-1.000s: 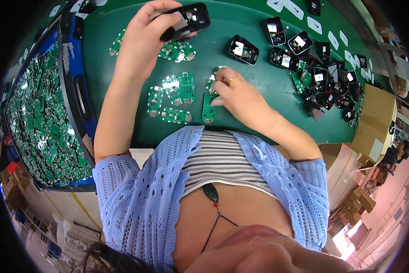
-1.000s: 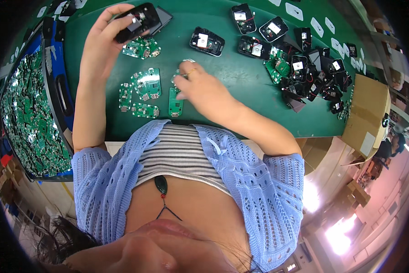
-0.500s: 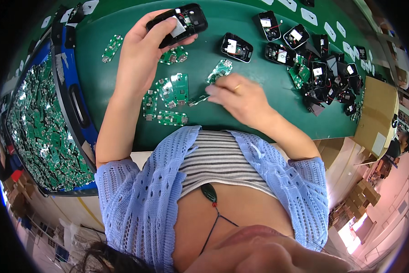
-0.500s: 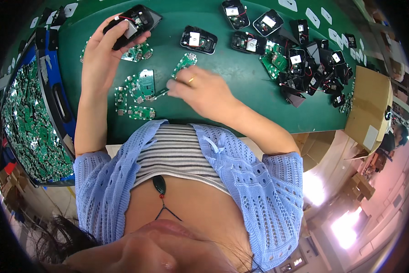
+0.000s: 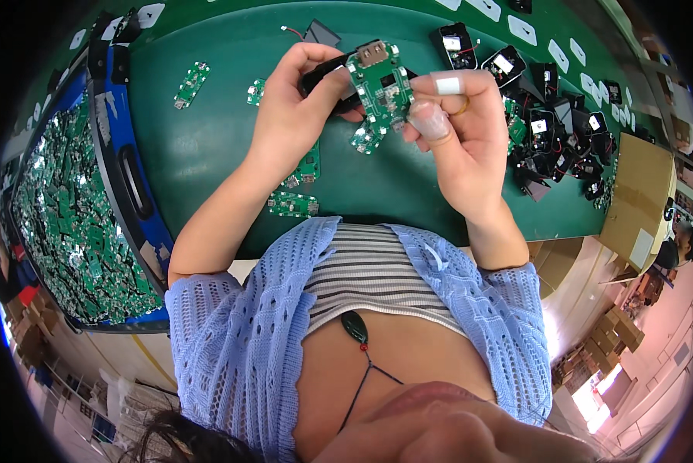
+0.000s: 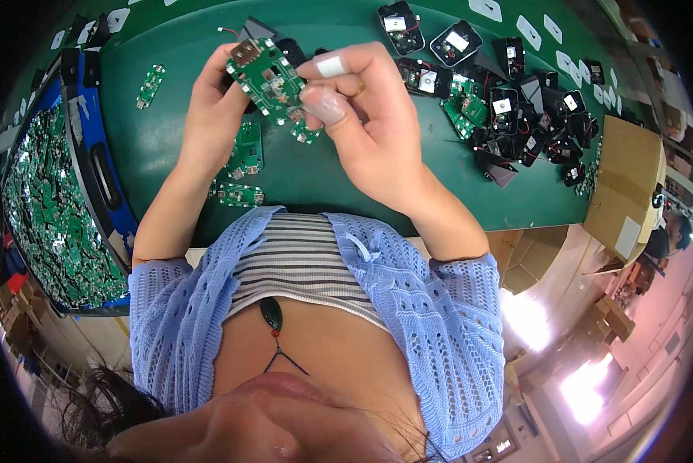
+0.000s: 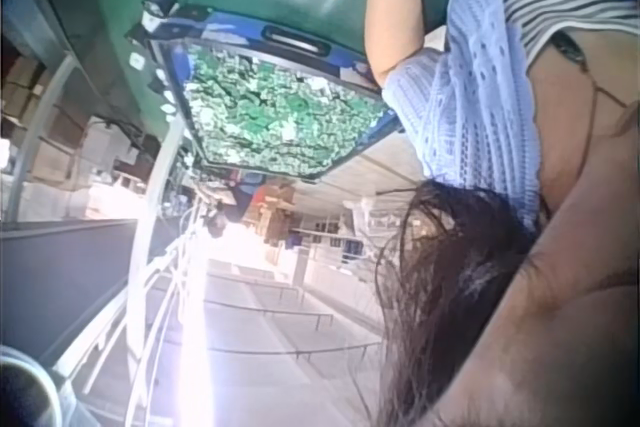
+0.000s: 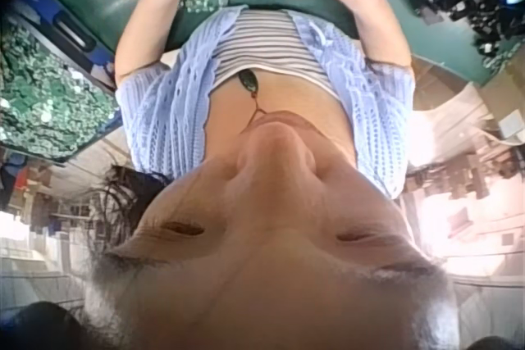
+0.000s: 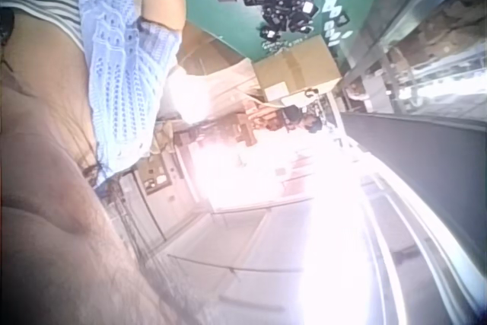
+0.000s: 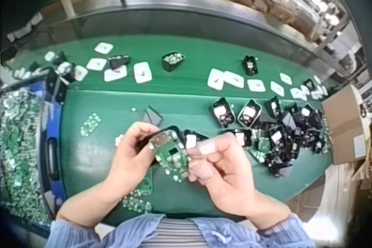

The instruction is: Manually assemble electronic components into plastic housings on a production line.

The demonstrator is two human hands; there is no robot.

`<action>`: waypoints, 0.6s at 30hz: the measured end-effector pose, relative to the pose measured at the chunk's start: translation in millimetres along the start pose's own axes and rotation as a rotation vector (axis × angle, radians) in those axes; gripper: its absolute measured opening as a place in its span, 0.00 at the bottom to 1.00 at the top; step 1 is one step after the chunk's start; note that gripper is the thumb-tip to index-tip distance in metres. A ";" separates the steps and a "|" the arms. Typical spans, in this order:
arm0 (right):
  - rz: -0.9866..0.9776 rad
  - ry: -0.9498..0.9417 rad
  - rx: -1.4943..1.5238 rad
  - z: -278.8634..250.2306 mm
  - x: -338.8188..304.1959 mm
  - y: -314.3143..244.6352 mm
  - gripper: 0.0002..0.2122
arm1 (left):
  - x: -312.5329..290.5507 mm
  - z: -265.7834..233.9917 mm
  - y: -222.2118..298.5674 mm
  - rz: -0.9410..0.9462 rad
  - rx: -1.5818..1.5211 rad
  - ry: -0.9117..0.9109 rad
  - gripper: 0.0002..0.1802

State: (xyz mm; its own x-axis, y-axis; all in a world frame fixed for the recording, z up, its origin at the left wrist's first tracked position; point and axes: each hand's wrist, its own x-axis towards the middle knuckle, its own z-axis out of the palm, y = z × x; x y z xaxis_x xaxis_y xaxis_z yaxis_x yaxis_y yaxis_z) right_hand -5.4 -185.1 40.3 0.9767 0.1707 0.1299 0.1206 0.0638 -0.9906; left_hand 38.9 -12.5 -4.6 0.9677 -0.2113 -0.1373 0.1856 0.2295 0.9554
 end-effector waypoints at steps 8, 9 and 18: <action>0.065 0.012 -0.024 1.6 11.4 2.2 0.07 | -3.4 0.7 3.8 0.001 -0.002 -0.029 0.09; 0.074 0.012 -0.029 1.7 11.5 2.4 0.07 | -3.2 0.0 3.4 -0.006 -0.005 -0.041 0.09; 0.131 0.092 -0.154 -1.1 9.6 9.6 0.06 | -8.3 -0.3 8.0 -0.014 -0.041 -0.085 0.12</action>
State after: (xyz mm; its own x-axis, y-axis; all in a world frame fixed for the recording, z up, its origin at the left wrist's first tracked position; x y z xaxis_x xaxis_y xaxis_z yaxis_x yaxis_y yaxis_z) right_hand 5.4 -183.8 32.0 0.9970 0.0770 0.0024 0.0105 -0.1053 -0.9944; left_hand 32.4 -8.6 4.1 0.9475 -0.2938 -0.1264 0.2077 0.2647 0.9417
